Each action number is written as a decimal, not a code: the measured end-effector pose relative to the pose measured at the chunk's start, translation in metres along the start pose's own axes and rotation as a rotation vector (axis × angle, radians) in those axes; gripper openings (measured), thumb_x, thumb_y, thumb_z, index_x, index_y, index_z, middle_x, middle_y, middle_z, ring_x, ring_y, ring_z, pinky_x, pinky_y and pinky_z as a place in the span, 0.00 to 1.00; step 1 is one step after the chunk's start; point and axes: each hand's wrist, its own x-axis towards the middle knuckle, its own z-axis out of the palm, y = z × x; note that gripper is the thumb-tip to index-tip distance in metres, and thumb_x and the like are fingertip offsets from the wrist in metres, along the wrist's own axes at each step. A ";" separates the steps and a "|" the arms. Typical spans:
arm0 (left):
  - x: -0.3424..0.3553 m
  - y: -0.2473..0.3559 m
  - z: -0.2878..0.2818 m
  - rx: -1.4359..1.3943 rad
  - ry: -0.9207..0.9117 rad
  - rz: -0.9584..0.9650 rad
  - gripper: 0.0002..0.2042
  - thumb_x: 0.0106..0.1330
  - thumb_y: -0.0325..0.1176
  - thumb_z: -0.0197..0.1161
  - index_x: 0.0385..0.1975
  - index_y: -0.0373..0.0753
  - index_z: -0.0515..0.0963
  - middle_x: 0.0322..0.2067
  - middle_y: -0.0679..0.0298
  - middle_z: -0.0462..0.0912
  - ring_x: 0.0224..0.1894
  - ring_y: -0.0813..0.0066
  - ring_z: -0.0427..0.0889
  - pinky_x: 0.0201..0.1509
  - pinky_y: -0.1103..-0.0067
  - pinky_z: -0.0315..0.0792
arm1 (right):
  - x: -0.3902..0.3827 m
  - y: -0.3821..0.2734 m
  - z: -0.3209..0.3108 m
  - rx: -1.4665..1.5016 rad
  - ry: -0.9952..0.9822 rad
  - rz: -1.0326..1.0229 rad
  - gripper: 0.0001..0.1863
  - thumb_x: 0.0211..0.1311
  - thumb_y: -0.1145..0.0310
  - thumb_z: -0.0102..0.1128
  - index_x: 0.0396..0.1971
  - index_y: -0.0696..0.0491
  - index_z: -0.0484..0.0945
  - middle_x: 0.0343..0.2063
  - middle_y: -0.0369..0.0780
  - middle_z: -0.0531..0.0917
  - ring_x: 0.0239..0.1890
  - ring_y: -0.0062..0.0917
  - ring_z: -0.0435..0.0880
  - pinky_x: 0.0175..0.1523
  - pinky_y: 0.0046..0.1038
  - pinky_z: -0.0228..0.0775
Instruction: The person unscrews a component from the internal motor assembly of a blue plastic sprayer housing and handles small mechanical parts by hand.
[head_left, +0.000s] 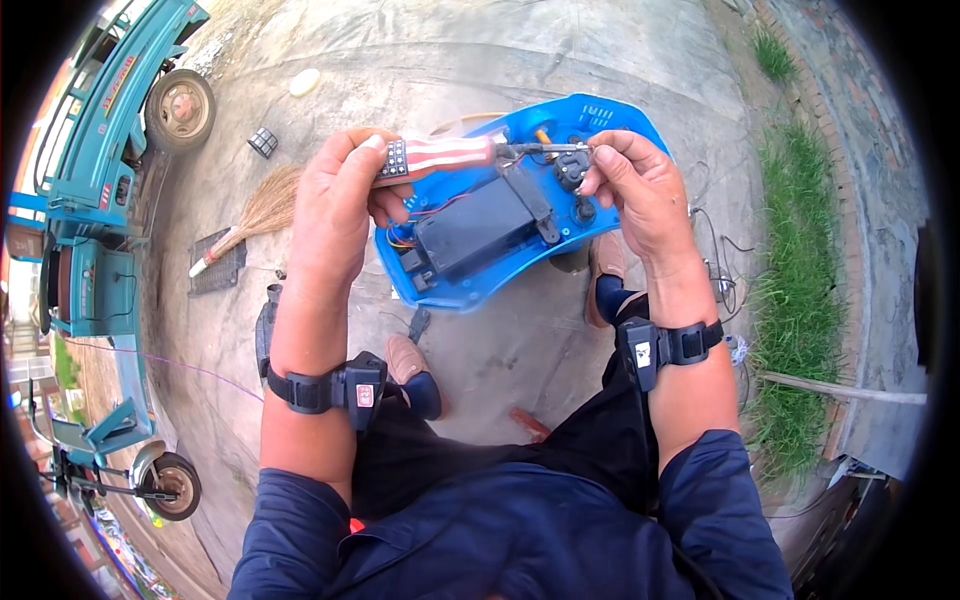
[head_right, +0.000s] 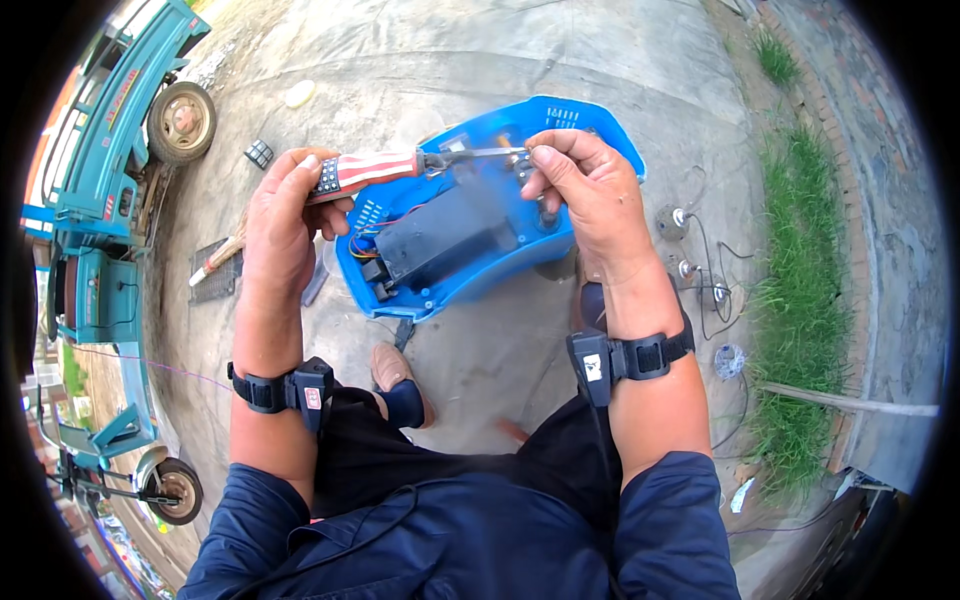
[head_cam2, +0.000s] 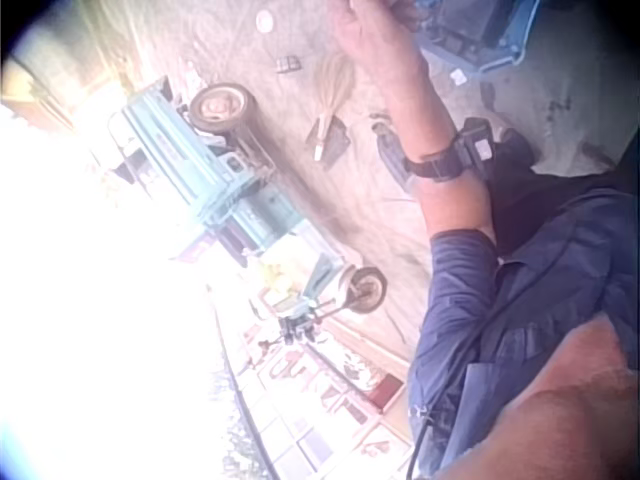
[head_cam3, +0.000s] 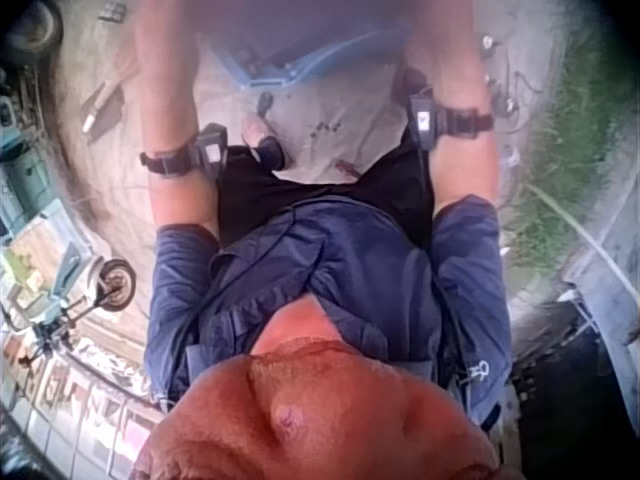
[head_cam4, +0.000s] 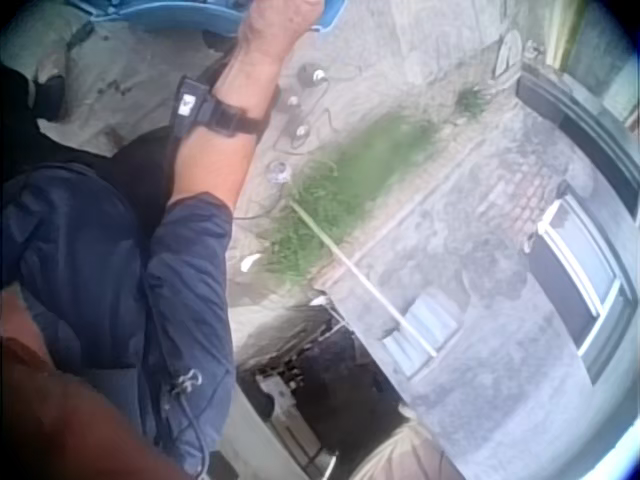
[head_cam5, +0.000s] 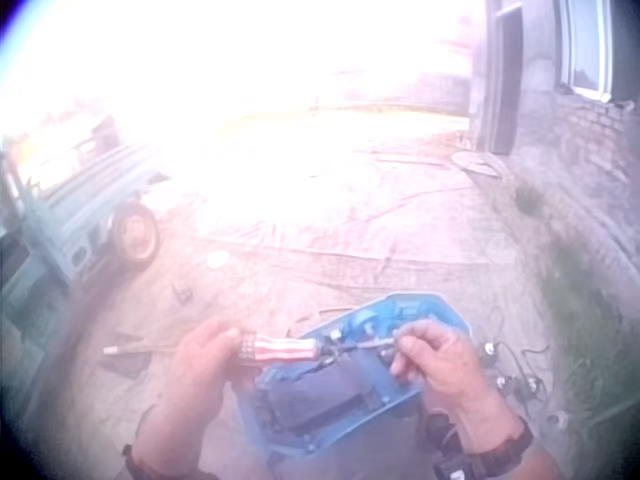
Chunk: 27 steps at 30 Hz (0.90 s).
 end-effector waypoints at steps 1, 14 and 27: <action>0.000 -0.001 0.000 0.005 -0.008 0.002 0.15 0.76 0.40 0.52 0.46 0.35 0.79 0.26 0.63 0.84 0.21 0.81 0.79 0.24 0.85 0.69 | 0.000 0.000 0.000 0.001 0.000 0.000 0.07 0.71 0.68 0.66 0.42 0.55 0.85 0.28 0.35 0.85 0.29 0.16 0.84 0.32 0.17 0.69; 0.002 -0.009 0.003 0.027 0.017 0.046 0.16 0.79 0.43 0.50 0.47 0.36 0.79 0.26 0.64 0.84 0.21 0.81 0.78 0.24 0.85 0.68 | 0.001 0.002 0.002 -0.204 0.045 -0.012 0.07 0.71 0.69 0.65 0.42 0.56 0.84 0.30 0.34 0.84 0.29 0.14 0.83 0.31 0.15 0.68; 0.005 -0.014 0.004 -0.135 0.022 -0.216 0.23 0.79 0.51 0.53 0.33 0.35 0.82 0.18 0.63 0.81 0.14 0.79 0.76 0.16 0.83 0.65 | 0.001 0.001 0.002 -0.211 0.049 -0.008 0.07 0.71 0.70 0.63 0.43 0.56 0.83 0.28 0.34 0.84 0.28 0.14 0.83 0.30 0.15 0.68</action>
